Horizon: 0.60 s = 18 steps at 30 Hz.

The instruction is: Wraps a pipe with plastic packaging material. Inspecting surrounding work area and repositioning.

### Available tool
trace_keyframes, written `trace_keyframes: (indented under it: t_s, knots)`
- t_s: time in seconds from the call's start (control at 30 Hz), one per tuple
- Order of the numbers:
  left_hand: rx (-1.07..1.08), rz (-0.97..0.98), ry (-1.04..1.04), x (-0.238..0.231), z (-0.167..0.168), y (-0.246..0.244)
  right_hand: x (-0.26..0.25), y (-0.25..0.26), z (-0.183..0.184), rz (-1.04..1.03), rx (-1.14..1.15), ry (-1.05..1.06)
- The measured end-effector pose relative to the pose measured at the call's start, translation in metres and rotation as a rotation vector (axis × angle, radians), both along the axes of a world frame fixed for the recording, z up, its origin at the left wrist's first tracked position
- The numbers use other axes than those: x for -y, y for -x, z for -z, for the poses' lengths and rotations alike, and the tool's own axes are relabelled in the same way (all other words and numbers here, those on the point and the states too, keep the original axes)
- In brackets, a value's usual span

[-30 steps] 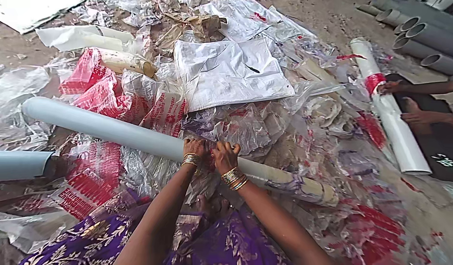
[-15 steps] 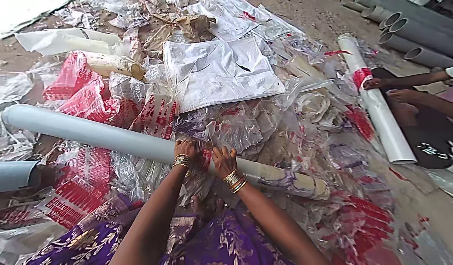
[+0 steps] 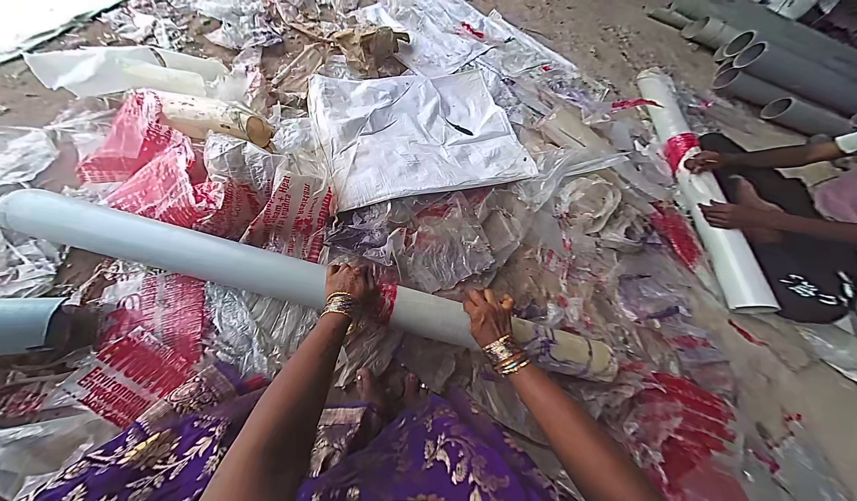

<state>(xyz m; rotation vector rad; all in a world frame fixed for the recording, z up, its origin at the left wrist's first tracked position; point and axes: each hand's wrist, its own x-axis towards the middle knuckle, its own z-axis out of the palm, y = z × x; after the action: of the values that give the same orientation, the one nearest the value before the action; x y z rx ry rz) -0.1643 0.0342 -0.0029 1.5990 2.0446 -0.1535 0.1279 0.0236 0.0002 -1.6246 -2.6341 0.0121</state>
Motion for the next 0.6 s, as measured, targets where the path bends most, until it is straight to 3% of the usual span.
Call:
trace_keyframes:
  t_s: [0.17, 0.6]
  knots:
    - [-0.004, 0.01, -0.027, 0.004, 0.001, -0.001, 0.009, -0.033, -0.002, 0.089, 0.022, 0.036]
    - [-0.026, -0.001, -0.001, -0.002, -0.001, -0.004, 0.007, -0.038, -0.015, 0.332, -0.006, 0.218]
